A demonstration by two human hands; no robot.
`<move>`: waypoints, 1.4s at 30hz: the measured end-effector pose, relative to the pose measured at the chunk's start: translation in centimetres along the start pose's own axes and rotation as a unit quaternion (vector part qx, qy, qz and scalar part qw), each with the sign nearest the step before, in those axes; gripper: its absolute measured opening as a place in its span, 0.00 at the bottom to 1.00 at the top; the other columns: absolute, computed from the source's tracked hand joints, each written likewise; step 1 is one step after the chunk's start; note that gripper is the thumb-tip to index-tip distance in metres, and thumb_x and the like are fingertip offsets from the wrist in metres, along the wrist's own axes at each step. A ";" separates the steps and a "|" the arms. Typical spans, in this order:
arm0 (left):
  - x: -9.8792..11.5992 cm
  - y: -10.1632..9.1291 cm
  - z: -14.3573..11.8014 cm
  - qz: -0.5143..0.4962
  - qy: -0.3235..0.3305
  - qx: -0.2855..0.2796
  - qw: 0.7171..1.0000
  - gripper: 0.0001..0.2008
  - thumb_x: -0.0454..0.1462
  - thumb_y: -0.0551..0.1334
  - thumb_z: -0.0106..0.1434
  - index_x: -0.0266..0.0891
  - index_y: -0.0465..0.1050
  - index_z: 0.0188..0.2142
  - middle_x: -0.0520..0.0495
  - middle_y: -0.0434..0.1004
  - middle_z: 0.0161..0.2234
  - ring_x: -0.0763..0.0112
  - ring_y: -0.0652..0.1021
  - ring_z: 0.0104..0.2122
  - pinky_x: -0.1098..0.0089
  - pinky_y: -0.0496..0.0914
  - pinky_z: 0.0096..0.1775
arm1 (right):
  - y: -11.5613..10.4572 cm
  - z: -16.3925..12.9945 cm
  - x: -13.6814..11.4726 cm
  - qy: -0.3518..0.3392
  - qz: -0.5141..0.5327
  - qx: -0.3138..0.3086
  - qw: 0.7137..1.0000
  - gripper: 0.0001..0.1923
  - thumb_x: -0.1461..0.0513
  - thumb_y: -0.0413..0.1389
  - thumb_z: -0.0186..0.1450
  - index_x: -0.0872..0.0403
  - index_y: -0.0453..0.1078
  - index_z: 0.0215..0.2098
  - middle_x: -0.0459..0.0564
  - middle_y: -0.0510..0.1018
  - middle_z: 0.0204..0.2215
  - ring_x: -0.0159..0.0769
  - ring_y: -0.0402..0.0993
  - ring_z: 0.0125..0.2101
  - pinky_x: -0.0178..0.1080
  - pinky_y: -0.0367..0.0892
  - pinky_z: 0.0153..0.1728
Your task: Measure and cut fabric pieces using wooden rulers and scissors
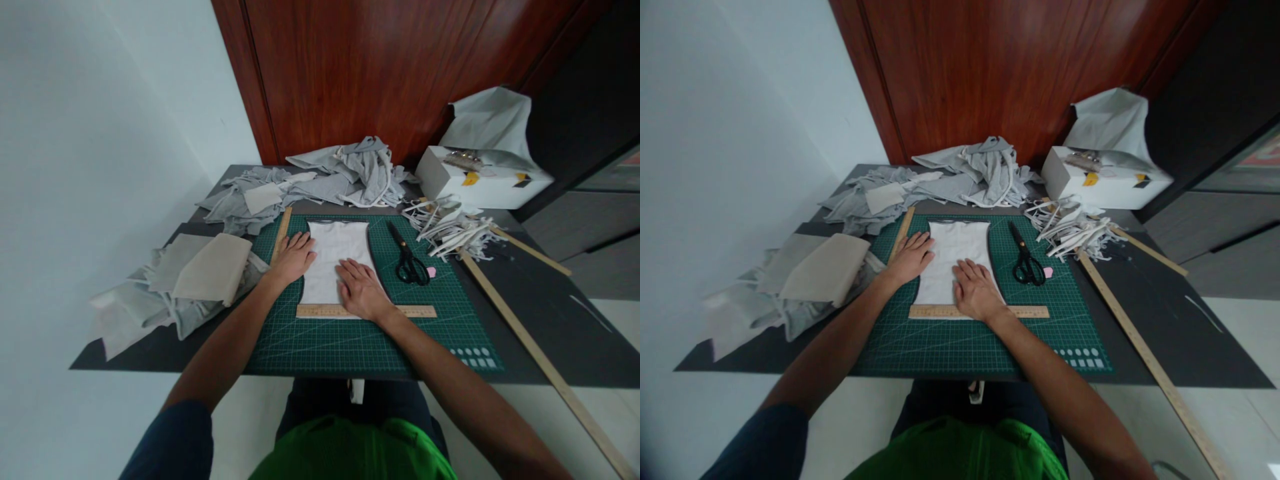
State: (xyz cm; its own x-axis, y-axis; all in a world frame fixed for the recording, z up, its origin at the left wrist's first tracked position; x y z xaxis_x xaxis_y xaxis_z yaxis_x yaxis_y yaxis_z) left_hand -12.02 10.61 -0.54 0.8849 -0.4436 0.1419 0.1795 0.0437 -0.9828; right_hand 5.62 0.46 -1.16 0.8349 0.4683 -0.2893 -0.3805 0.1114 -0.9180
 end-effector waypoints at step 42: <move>-6.0 -4.6 0.8 0.030 -0.254 -0.049 0.965 0.17 0.34 0.64 0.61 0.28 0.80 0.48 0.25 0.83 0.46 0.45 0.82 0.51 0.59 0.77 0.51 | 0.5 -0.1 0.2 -0.014 -0.014 0.010 1.000 0.26 0.59 0.47 0.74 0.59 0.68 0.66 0.61 0.67 0.68 0.50 0.59 0.69 0.54 0.54 0.67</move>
State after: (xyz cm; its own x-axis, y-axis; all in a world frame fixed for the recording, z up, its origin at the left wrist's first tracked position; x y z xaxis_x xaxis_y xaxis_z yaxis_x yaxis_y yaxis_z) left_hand -17.87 13.77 3.25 0.9936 0.0546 0.0991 0.1014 -0.0403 -0.9940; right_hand 5.64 0.52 -1.71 0.8341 0.4891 -0.2550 -0.3645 0.1419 -0.9203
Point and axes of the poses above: each hand's wrist, its own z-axis towards the middle knuckle, its own y-axis out of the palm, x = y × z, the point moved 7 cm from there along z, towards the middle knuckle
